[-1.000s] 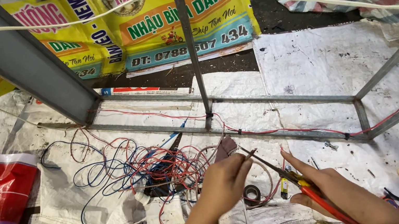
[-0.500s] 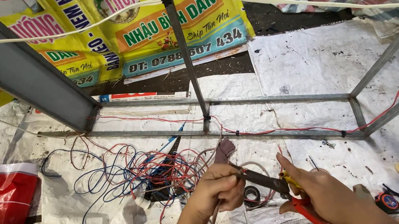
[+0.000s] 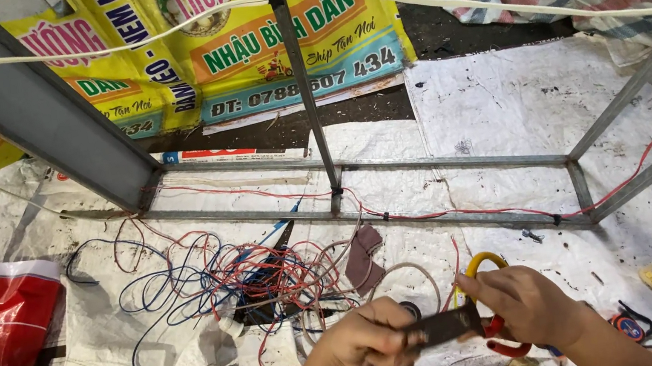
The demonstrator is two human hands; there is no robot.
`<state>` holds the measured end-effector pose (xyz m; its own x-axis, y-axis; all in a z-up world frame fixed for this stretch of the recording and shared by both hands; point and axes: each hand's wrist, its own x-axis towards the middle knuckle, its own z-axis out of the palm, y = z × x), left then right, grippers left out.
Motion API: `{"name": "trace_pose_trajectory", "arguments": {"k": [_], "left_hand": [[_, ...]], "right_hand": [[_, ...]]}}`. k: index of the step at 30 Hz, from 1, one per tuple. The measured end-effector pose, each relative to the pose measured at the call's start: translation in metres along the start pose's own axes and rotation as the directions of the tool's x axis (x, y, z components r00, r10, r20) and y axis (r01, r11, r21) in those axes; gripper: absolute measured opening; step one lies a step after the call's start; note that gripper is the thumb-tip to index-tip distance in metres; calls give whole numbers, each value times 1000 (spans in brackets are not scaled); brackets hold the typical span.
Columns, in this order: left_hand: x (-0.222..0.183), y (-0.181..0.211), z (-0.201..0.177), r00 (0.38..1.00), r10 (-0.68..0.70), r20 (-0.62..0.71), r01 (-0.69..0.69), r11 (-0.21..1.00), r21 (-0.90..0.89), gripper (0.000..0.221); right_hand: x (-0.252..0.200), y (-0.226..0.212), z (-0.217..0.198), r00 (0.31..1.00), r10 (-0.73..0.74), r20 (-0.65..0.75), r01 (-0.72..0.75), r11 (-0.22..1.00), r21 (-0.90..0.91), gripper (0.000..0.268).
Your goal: Stripping electrical wires with scissors and securing them to a metal frame using tape.
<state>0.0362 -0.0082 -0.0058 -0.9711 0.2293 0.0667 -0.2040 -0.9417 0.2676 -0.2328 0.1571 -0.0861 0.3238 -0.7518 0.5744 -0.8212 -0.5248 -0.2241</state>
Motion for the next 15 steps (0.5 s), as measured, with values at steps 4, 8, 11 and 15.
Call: {"name": "trace_pose_trajectory", "arguments": {"k": [4,8,11,15], "left_hand": [[5,23,25,847,499,-185,-126,525,842,19],[8,31,24,435,900,-20,258,-103,961,27],[15,21,12,538,843,-16,221,-124,967,29],[18,12,34,519,855,-24,202,-95,975,29]], "right_hand": [[19,-12,-2,846,511,149,-530,835,145,104],[43,-28,-4,612,771,174,-789,581,200,108],[41,-29,-7,605,767,215,-793,556,250,116],[51,-36,-21,513,805,297,-831,380,407,126]]}}
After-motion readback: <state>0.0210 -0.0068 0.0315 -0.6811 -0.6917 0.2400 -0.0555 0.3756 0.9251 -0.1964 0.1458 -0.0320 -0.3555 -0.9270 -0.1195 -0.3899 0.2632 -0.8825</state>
